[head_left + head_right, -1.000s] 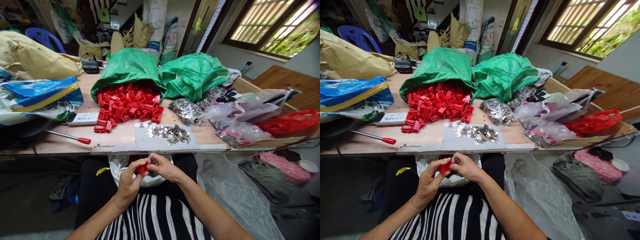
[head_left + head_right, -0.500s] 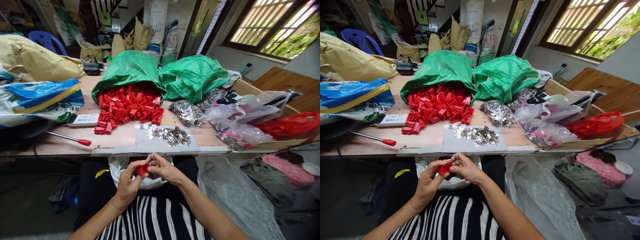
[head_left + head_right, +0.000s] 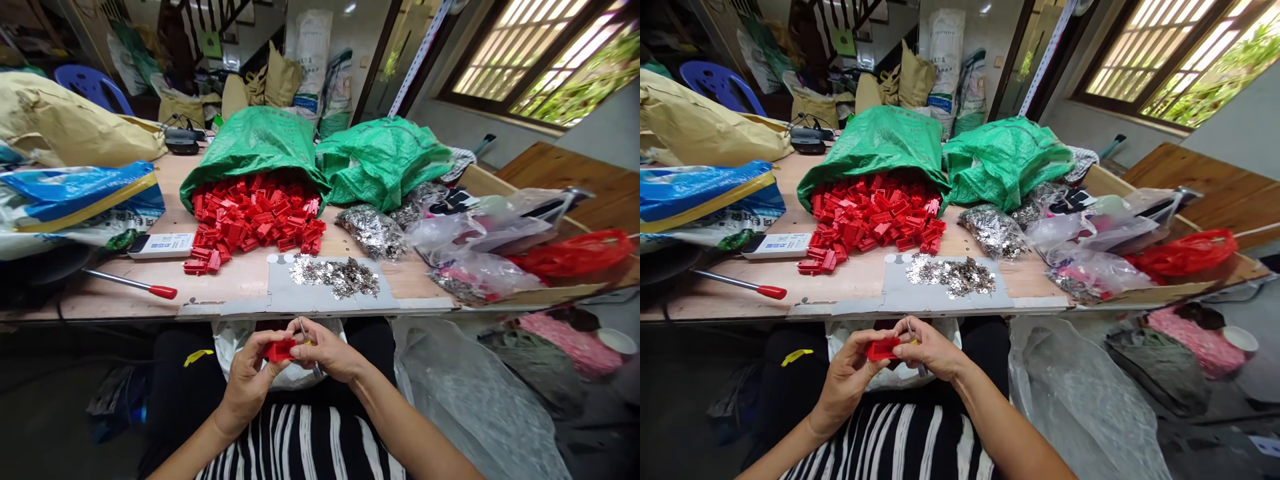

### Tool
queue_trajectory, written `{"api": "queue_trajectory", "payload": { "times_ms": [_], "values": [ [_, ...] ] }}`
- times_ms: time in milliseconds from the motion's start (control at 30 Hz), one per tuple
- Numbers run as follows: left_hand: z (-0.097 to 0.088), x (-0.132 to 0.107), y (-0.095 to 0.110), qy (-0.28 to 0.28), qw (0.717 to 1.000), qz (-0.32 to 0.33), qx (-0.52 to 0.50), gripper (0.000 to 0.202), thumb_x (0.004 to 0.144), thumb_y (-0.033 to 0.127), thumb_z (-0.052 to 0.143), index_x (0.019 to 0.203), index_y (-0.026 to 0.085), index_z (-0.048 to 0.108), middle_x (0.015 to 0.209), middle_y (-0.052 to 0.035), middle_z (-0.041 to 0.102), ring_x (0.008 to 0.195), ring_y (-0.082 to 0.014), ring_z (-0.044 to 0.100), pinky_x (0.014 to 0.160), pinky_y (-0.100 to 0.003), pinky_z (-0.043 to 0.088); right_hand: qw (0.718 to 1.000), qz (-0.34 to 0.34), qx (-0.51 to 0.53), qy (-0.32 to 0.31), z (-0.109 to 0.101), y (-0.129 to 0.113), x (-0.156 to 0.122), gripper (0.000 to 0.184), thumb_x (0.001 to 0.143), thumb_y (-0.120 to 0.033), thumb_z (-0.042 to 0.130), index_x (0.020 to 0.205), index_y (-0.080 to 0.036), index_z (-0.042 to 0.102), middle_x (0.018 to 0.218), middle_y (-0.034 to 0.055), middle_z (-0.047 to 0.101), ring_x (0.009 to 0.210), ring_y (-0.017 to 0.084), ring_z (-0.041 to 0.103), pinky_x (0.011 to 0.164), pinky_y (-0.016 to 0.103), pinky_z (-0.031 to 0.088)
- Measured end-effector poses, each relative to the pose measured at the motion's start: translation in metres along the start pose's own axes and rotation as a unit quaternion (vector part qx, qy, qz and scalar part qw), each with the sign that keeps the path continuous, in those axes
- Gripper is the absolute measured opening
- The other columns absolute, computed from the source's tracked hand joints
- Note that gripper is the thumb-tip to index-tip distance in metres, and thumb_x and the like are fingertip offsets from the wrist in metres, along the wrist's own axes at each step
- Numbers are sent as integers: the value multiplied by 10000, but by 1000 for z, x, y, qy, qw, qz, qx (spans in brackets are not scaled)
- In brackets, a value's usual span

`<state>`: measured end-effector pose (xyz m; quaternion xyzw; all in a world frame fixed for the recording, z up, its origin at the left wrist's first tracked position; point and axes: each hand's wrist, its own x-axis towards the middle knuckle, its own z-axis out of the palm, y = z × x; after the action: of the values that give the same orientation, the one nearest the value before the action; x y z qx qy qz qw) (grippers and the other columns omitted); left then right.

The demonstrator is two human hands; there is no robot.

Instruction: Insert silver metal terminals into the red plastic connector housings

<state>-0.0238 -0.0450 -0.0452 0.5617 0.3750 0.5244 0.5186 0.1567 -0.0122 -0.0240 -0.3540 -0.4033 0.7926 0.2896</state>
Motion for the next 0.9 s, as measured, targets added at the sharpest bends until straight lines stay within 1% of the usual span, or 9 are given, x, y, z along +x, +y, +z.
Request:
{"api": "queue_trajectory", "payload": {
  "times_ms": [167, 333, 467, 667, 733, 800, 833, 867, 900],
  "values": [
    [0, 2, 8, 17, 999, -1, -45, 286, 790, 148, 689, 1051, 253, 638, 1057, -35, 707, 1005, -179, 665, 877, -288, 535, 997, -4, 70, -14, 2, 6, 4, 473, 624, -308, 829, 911, -182, 476, 626, -94, 462, 474, 27, 371, 441, 159, 226],
    [-1, 4, 5, 24, 997, -1, -73, 284, 791, 147, 686, 1048, 256, 632, 1069, -34, 709, 1024, -187, 664, 894, -305, 535, 995, -11, 97, -21, 4, 9, 10, 490, 628, -314, 828, 915, -194, 449, 646, -89, 488, 471, 28, 393, 446, 159, 243],
    [-1, 5, 1, 47, 997, -12, -62, 279, 788, 157, 688, 1044, 254, 636, 1058, -34, 712, 998, -188, 672, 865, -303, 550, 998, -10, 57, -12, 1, 7, 14, 481, 662, -358, 804, 924, -203, 431, 619, -95, 484, 455, 32, 376, 438, 156, 250],
    [-4, 5, -2, 19, 999, -7, -25, 296, 785, 164, 690, 1069, 239, 650, 1086, -60, 704, 1040, -216, 658, 896, -333, 537, 1000, -10, -3, -23, 0, 0, 12, 521, 656, -430, 800, 939, -206, 424, 702, -72, 493, 494, 32, 386, 461, 157, 273],
    [-5, 6, -3, 25, 999, -18, -31, 282, 788, 172, 689, 1060, 232, 647, 1083, -62, 705, 1045, -215, 655, 902, -330, 533, 999, -10, -40, -31, 0, -3, 11, 511, 694, -476, 758, 980, -207, 430, 743, -52, 523, 514, 40, 406, 472, 161, 290],
    [-5, 8, -2, 41, 997, -36, -50, 264, 792, 180, 686, 1046, 232, 637, 1090, -56, 706, 1052, -207, 652, 906, -321, 529, 993, -27, -117, -12, -3, -9, 12, 483, 758, -467, 704, 1069, -212, 437, 848, -12, 581, 574, 64, 471, 519, 182, 350],
    [-5, 9, -2, 51, 996, -46, -63, 253, 795, 186, 684, 1038, 232, 631, 1095, -52, 707, 1052, -203, 652, 906, -318, 529, 982, -47, -181, 23, -6, -14, 13, 449, 790, -435, 677, 1104, -216, 443, 900, 6, 602, 625, 83, 510, 566, 204, 387],
    [-5, 10, -1, 59, 994, -56, -75, 246, 795, 192, 685, 1030, 231, 626, 1100, -51, 709, 1051, -202, 654, 905, -318, 531, 961, -73, -256, 76, -11, -20, 14, 399, 818, -389, 652, 1120, -219, 455, 938, 19, 617, 686, 107, 543, 623, 231, 414],
    [-5, 11, 0, 65, 992, -64, -86, 243, 792, 198, 688, 1024, 228, 622, 1104, -52, 710, 1049, -203, 655, 906, -322, 532, 923, -100, -343, 144, -18, -26, 17, 327, 841, -336, 626, 1107, -216, 480, 951, 28, 629, 752, 131, 566, 689, 258, 424]
  ]
}}
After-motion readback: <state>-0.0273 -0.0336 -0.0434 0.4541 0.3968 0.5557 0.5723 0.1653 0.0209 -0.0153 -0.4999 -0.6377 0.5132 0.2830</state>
